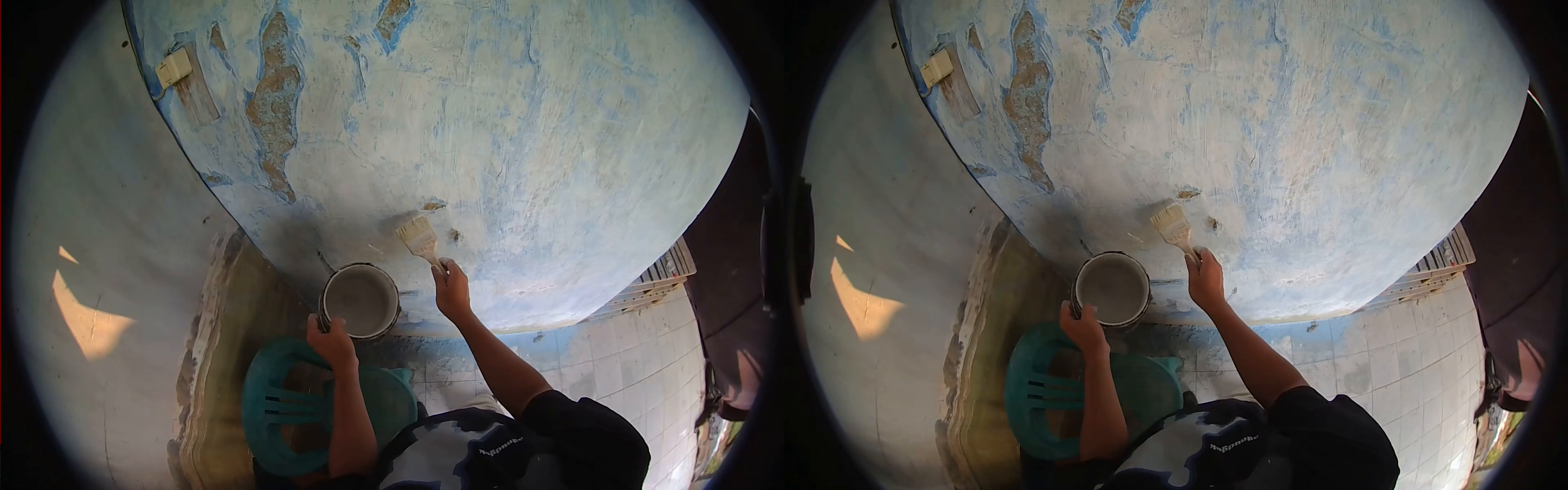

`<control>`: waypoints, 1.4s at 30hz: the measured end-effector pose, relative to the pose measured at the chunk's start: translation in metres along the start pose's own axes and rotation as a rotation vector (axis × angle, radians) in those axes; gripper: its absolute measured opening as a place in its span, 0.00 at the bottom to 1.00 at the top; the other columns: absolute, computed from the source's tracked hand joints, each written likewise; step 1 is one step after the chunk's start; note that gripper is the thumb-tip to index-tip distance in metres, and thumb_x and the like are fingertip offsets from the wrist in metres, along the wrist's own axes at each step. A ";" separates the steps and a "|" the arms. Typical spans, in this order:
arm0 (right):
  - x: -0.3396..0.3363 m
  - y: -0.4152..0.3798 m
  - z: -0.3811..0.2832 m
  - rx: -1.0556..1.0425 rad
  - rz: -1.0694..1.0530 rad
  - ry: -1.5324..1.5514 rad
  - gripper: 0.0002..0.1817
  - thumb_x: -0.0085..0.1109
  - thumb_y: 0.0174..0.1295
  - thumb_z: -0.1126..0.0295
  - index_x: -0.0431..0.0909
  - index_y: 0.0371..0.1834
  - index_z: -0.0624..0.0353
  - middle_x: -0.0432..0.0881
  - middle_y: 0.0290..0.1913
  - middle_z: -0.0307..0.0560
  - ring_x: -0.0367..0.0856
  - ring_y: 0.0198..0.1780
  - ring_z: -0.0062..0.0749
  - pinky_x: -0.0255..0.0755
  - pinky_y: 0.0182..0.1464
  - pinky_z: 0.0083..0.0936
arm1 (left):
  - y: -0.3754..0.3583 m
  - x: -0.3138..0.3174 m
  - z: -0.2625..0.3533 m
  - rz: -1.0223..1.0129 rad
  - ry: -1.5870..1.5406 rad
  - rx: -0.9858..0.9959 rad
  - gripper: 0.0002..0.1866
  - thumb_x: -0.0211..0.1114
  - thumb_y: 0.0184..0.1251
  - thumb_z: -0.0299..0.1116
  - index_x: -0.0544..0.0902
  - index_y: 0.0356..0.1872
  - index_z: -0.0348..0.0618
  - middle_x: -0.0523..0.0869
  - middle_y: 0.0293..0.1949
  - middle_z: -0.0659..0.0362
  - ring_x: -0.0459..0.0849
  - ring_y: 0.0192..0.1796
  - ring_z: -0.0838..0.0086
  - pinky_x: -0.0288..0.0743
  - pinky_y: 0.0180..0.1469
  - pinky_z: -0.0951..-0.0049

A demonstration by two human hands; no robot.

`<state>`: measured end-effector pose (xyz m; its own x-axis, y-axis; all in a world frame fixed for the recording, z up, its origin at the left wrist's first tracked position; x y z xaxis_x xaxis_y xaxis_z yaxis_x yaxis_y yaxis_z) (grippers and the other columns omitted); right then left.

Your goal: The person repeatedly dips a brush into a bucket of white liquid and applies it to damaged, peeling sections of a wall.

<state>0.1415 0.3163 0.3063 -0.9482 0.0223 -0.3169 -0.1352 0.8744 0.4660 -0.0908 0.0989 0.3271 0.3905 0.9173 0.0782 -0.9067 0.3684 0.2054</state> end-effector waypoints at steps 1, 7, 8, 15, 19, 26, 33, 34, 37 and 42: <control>0.003 0.005 0.000 -0.026 0.010 -0.034 0.14 0.57 0.73 0.66 0.78 0.50 0.68 0.85 0.35 0.62 0.84 0.38 0.55 0.75 0.42 0.39 | -0.002 -0.002 0.000 0.017 -0.046 -0.002 0.08 0.60 0.57 0.22 0.68 0.30 0.35 0.70 0.29 0.63 0.66 0.32 0.77 0.65 0.36 0.73; 0.020 -0.018 0.039 0.228 -0.071 -0.102 0.13 0.58 0.71 0.65 0.80 0.38 0.67 0.83 0.31 0.66 0.82 0.38 0.66 0.73 0.40 0.49 | -0.008 -0.013 -0.007 0.031 -0.020 -0.011 0.06 0.59 0.58 0.21 0.70 0.33 0.33 0.73 0.31 0.61 0.68 0.34 0.77 0.67 0.38 0.74; 0.024 -0.022 0.045 0.245 -0.082 -0.130 0.14 0.58 0.70 0.64 0.80 0.36 0.67 0.82 0.29 0.66 0.82 0.36 0.65 0.72 0.39 0.50 | -0.009 -0.012 -0.008 0.028 -0.025 -0.007 0.06 0.59 0.58 0.21 0.70 0.33 0.33 0.73 0.31 0.61 0.68 0.34 0.77 0.67 0.38 0.74; 0.018 0.011 -0.026 0.194 -0.078 -0.032 0.15 0.57 0.72 0.63 0.79 0.34 0.66 0.80 0.27 0.65 0.82 0.34 0.64 0.71 0.37 0.50 | -0.015 -0.021 -0.014 0.106 -0.002 -0.069 0.11 0.59 0.60 0.22 0.73 0.40 0.24 0.78 0.36 0.55 0.71 0.37 0.74 0.71 0.42 0.71; 0.016 0.020 -0.008 0.181 0.009 -0.103 0.16 0.55 0.73 0.63 0.78 0.33 0.66 0.80 0.27 0.65 0.82 0.34 0.64 0.70 0.36 0.50 | -0.013 -0.017 -0.023 0.183 -0.057 -0.059 0.07 0.59 0.61 0.22 0.72 0.36 0.28 0.76 0.33 0.58 0.70 0.35 0.76 0.69 0.39 0.72; 0.023 -0.050 0.094 0.551 -0.030 -0.168 0.14 0.56 0.69 0.65 0.82 0.34 0.67 0.83 0.30 0.66 0.83 0.35 0.63 0.71 0.38 0.49 | -0.015 -0.018 -0.005 0.051 -0.081 -0.061 0.07 0.58 0.58 0.21 0.68 0.31 0.33 0.72 0.30 0.61 0.66 0.33 0.77 0.66 0.37 0.72; 0.052 -0.009 0.020 0.483 0.126 0.234 0.15 0.55 0.70 0.66 0.78 0.29 0.67 0.78 0.22 0.48 0.77 0.26 0.36 0.67 0.32 0.40 | -0.013 -0.027 -0.019 0.082 -0.030 -0.047 0.08 0.59 0.61 0.22 0.73 0.39 0.28 0.77 0.35 0.57 0.71 0.36 0.75 0.70 0.42 0.71; 0.050 -0.004 -0.015 0.389 0.106 0.200 0.15 0.55 0.71 0.66 0.78 0.30 0.66 0.78 0.22 0.49 0.77 0.26 0.38 0.67 0.32 0.40 | -0.014 -0.029 -0.018 0.135 -0.052 -0.060 0.10 0.59 0.61 0.22 0.73 0.41 0.26 0.78 0.37 0.56 0.71 0.38 0.74 0.71 0.43 0.70; 0.043 0.008 -0.085 0.255 0.019 0.202 0.14 0.55 0.71 0.66 0.77 0.32 0.67 0.78 0.24 0.57 0.78 0.28 0.49 0.68 0.34 0.42 | -0.015 -0.028 -0.017 0.113 -0.074 -0.125 0.12 0.59 0.62 0.23 0.73 0.44 0.26 0.77 0.39 0.56 0.71 0.39 0.73 0.71 0.45 0.70; 0.048 0.011 -0.028 0.183 0.031 0.098 0.14 0.55 0.72 0.64 0.77 0.36 0.67 0.78 0.26 0.64 0.78 0.30 0.59 0.68 0.34 0.45 | -0.017 -0.029 -0.008 0.108 -0.053 -0.116 0.09 0.59 0.60 0.22 0.73 0.40 0.28 0.77 0.37 0.57 0.70 0.38 0.72 0.70 0.45 0.71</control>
<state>0.0860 0.3131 0.3193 -0.9757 0.0116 -0.2186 -0.0591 0.9476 0.3139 -0.0875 0.0673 0.3131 0.2949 0.9443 0.1459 -0.9550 0.2859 0.0794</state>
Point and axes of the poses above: each hand's wrist, its own y-axis towards the middle knuckle, its own x-axis out of the palm, z = x × y, the point moved 7 cm from there along y, towards the middle knuckle
